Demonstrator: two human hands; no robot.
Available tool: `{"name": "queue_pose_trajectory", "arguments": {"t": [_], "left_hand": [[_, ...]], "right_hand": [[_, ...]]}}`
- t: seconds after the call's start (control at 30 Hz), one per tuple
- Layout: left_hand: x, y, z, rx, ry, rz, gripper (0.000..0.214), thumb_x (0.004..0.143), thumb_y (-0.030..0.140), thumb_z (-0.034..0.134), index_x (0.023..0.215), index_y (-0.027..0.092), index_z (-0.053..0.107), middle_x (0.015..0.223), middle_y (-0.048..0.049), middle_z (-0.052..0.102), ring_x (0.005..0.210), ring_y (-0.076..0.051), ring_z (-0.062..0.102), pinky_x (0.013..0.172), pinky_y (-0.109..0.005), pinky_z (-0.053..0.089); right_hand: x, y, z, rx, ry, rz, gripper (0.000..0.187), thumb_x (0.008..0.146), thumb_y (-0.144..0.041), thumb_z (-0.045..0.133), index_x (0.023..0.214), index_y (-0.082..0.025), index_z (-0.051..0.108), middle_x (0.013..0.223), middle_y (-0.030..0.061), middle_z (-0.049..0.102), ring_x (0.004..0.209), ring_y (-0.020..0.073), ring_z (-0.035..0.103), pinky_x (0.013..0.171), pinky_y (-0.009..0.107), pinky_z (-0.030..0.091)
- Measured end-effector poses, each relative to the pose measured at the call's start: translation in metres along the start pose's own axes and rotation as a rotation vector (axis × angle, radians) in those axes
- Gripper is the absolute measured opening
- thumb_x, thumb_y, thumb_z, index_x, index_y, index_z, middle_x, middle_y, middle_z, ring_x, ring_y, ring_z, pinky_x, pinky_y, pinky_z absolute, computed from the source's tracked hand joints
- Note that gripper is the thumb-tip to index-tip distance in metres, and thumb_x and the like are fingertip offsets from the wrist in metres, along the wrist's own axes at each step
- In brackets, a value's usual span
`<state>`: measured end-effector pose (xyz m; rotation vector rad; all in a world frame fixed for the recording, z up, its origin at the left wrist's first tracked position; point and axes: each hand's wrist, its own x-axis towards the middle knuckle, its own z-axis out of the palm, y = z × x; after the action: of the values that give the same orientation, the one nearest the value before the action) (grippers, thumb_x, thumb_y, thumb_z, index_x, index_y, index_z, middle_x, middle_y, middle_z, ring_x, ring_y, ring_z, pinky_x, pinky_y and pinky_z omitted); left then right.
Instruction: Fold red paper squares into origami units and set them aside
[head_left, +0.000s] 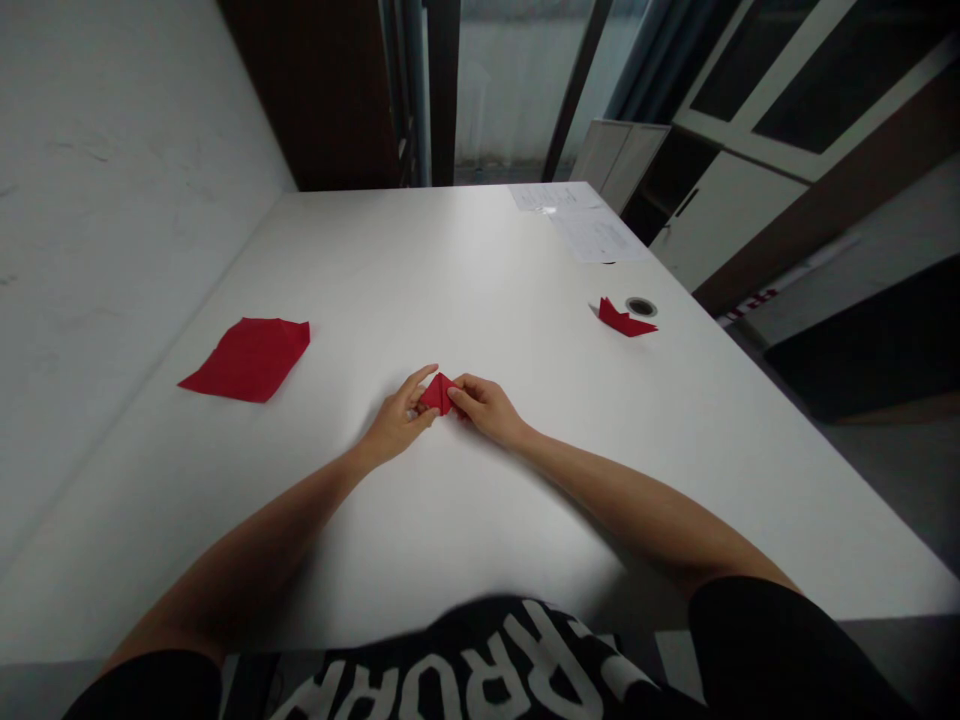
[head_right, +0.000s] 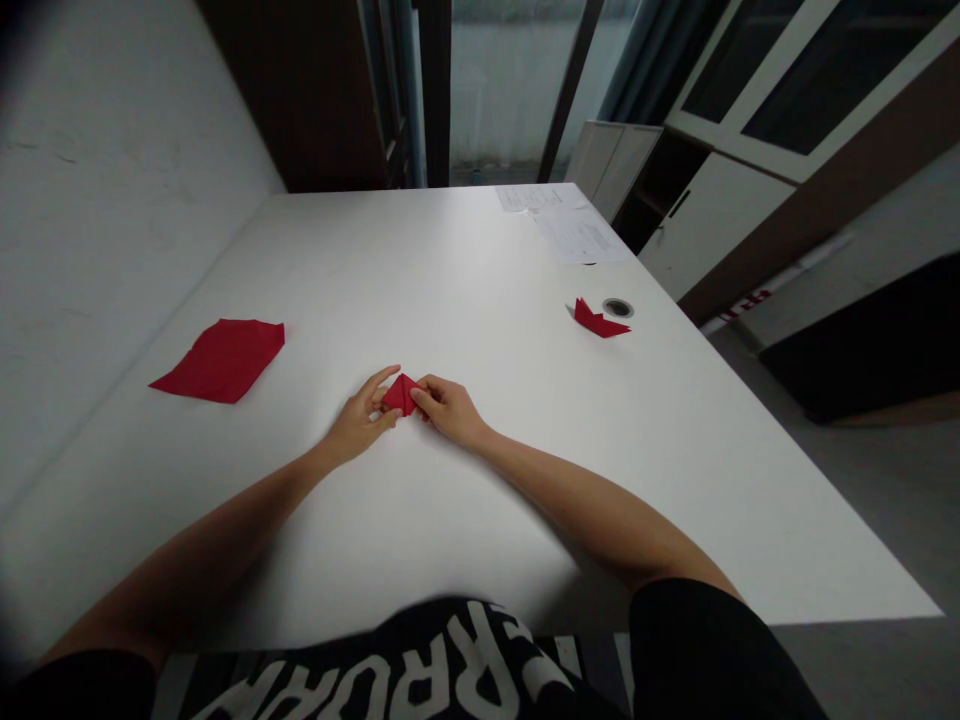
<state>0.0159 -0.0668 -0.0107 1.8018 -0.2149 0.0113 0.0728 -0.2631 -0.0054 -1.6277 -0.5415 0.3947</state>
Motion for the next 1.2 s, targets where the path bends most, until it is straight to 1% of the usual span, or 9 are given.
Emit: {"name": "queue_pose_trajectory", "arguments": {"t": [0.13,0.2,0.27,0.33,0.4,0.47,0.63,1.0,1.2], "left_hand": [[-0.001,0.003,0.0,0.087,-0.009,0.01,0.069,0.088,0.021,0.062,0.152,0.025,0.037,0.091,-0.001,0.066,0.076,-0.012,0.061,0.068,-0.023,0.048],[-0.001,0.004,0.0,0.117,0.011,0.028,0.063,0.089,0.023,0.061,0.149,0.025,0.042,0.096,-0.0026,0.068,0.084,-0.015,0.063,0.072,-0.025,0.049],[0.001,0.004,-0.001,0.146,0.06,0.068,0.044,0.092,0.026,0.057,0.136,0.023,0.055,0.103,-0.0049,0.069,0.091,-0.017,0.064,0.079,-0.029,0.051],[0.003,0.005,-0.004,0.201,0.116,0.131,0.025,0.095,0.03,0.055,0.116,0.021,0.067,0.102,-0.0057,0.069,0.092,-0.018,0.064,0.083,-0.031,0.051],[0.004,0.006,-0.007,0.283,0.17,0.19,0.019,0.096,0.031,0.055,0.1,0.021,0.071,0.093,-0.0043,0.067,0.086,-0.017,0.062,0.079,-0.03,0.05],[0.004,0.008,-0.009,0.358,0.22,0.226,0.016,0.094,0.031,0.058,0.093,0.021,0.071,0.085,-0.0023,0.063,0.078,-0.015,0.058,0.074,-0.029,0.048],[0.002,0.013,-0.007,0.441,0.247,0.253,0.01,0.091,0.027,0.063,0.089,0.021,0.071,0.077,0.0003,0.057,0.069,-0.013,0.053,0.066,-0.027,0.043],[0.0,0.015,-0.003,0.445,0.165,0.221,0.009,0.089,0.019,0.057,0.082,0.021,0.061,0.075,0.0014,0.056,0.069,-0.013,0.051,0.067,-0.027,0.042],[0.002,0.011,-0.004,0.384,0.221,0.145,0.007,0.091,0.022,0.054,0.085,0.021,0.057,0.077,0.0015,0.056,0.07,-0.014,0.051,0.067,-0.026,0.041]], "right_hand": [[-0.002,-0.004,-0.001,-0.112,0.019,-0.082,0.032,0.097,-0.049,0.053,0.093,-0.019,0.064,0.072,-0.0016,0.062,0.064,0.0125,0.054,0.064,0.026,0.043],[-0.002,-0.005,-0.002,-0.19,0.031,-0.117,0.031,0.099,-0.046,0.051,0.091,-0.02,0.066,0.073,-0.0009,0.062,0.065,0.0131,0.054,0.065,0.026,0.042],[-0.002,-0.007,-0.002,-0.27,0.056,-0.158,0.03,0.099,-0.043,0.051,0.088,-0.021,0.067,0.075,0.0002,0.062,0.068,0.0141,0.053,0.067,0.027,0.041],[-0.002,-0.008,-0.002,-0.338,0.069,-0.203,0.029,0.099,-0.041,0.052,0.086,-0.021,0.068,0.077,0.0013,0.062,0.071,0.0149,0.053,0.069,0.028,0.041],[-0.003,-0.008,-0.002,-0.386,0.05,-0.238,0.028,0.1,-0.039,0.052,0.086,-0.021,0.069,0.078,0.0019,0.06,0.072,0.0151,0.053,0.068,0.028,0.04],[-0.003,-0.008,-0.001,-0.42,0.034,-0.262,0.026,0.1,-0.037,0.053,0.089,-0.021,0.07,0.079,0.0023,0.058,0.071,0.0146,0.052,0.067,0.028,0.04],[-0.005,-0.006,0.0,-0.466,0.056,-0.324,0.018,0.098,-0.032,0.056,0.102,-0.022,0.071,0.084,0.0024,0.054,0.07,0.0133,0.05,0.067,0.027,0.04],[-0.006,-0.005,-0.001,-0.489,0.022,-0.322,0.017,0.098,-0.031,0.054,0.095,-0.022,0.068,0.087,0.0041,0.059,0.074,0.0149,0.054,0.07,0.028,0.043],[-0.005,-0.006,-0.003,-0.44,0.08,-0.287,0.013,0.097,-0.029,0.053,0.091,-0.021,0.063,0.083,0.0024,0.06,0.069,0.0143,0.052,0.066,0.028,0.041]]}}
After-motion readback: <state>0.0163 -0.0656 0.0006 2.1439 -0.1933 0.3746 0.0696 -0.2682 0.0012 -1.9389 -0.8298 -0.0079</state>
